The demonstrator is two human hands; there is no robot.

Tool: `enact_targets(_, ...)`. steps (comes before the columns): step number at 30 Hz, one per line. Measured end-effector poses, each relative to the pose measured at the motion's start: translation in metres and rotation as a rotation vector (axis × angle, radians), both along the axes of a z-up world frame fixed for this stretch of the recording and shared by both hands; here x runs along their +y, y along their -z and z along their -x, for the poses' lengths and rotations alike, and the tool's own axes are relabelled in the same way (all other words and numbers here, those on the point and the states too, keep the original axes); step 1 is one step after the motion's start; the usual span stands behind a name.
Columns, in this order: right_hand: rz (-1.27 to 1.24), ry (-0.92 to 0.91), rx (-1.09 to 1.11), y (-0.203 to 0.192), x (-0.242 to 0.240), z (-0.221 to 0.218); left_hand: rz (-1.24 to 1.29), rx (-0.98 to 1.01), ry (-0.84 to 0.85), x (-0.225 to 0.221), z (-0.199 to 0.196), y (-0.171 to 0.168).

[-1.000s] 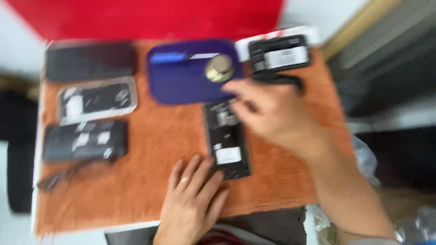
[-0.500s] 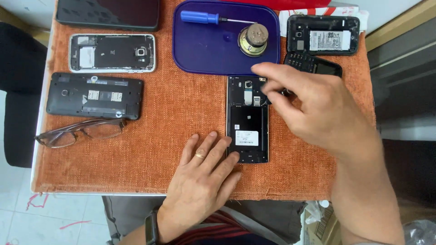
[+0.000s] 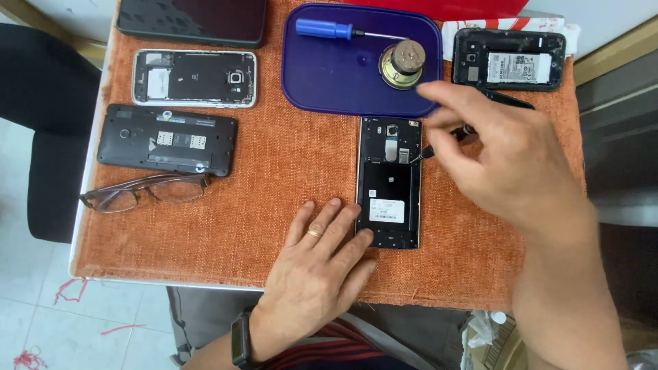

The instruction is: Repairing a mobile phone by unscrewing or screwing components on the internal chassis using a precision screwdriver.

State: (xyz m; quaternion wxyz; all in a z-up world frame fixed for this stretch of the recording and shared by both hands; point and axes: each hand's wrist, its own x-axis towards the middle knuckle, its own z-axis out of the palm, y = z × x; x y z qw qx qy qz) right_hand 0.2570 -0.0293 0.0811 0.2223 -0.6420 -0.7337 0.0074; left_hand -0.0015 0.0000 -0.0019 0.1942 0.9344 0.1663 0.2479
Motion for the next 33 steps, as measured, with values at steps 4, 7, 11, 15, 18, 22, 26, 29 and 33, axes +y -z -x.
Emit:
enact_targets(4, 0.036, -0.019, 0.060, -0.001, -0.006, 0.007, 0.022, 0.004, -0.010, -0.001, 0.001, 0.001)
enact_targets(7, -0.081, -0.016, -0.070, 0.011, 0.002, -0.003, 0.008, -0.008, -0.009, -0.001, 0.000, 0.001)
enact_targets(11, 0.063, -0.027, 0.062, -0.006, -0.002, 0.005, 0.000, -0.002, -0.002, 0.000, 0.000, -0.001)
enact_targets(15, -0.007, -0.047, 0.045, 0.003, 0.000, 0.003, 0.000, 0.002, -0.002, 0.000, 0.000, -0.002)
enact_targets(18, -0.070, -0.048, -0.018, 0.005, 0.001, -0.003, -0.012, 0.002, -0.003, -0.001, -0.001, -0.002)
enact_targets(22, 0.092, -0.069, 0.138, -0.009, -0.004, 0.008, -0.027, 0.020, -0.012, -0.001, -0.001, 0.001)
enact_targets(26, -0.093, -0.102, -0.028, 0.006, 0.001, -0.001, -0.030, 0.011, -0.011, -0.001, -0.002, 0.001)
enact_targets(29, -0.148, -0.011, -0.034, 0.002, 0.000, -0.003, -0.042, 0.004, -0.012, -0.001, -0.003, 0.002)
enact_targets(33, 0.026, -0.099, 0.078, -0.006, -0.001, 0.005, -0.055, -0.001, -0.022, -0.001, -0.002, 0.003)
